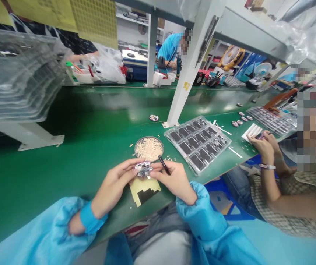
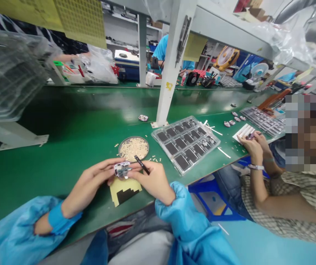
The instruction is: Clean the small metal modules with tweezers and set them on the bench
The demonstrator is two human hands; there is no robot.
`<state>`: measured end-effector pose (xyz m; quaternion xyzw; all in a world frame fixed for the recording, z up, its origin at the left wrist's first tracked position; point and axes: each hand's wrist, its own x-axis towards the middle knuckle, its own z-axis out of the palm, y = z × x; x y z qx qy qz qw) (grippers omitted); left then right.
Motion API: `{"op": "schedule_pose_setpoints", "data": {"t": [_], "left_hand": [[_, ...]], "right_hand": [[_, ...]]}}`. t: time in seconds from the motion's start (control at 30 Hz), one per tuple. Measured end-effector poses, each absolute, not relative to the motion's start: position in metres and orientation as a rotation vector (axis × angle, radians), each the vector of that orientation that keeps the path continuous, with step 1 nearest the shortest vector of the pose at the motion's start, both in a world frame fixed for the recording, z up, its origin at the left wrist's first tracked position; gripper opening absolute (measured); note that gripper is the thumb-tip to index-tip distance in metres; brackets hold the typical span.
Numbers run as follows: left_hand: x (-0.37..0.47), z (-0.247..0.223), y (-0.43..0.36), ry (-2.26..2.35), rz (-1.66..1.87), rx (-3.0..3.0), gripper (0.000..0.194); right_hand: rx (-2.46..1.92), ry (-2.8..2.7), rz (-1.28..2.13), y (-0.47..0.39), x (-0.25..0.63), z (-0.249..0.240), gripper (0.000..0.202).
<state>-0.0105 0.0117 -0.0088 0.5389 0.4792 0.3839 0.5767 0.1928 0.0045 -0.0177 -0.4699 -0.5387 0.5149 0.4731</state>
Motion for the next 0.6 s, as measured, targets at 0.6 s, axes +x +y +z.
{"op": "schedule_pose_setpoints", "data": {"t": [0.6], "left_hand": [[-0.014, -0.022, 0.003, 1.103, 0.893, 1.606, 0.047]], "right_hand": [[-1.206, -1.382, 1.465, 0.015, 0.202, -0.019, 0.030]]}}
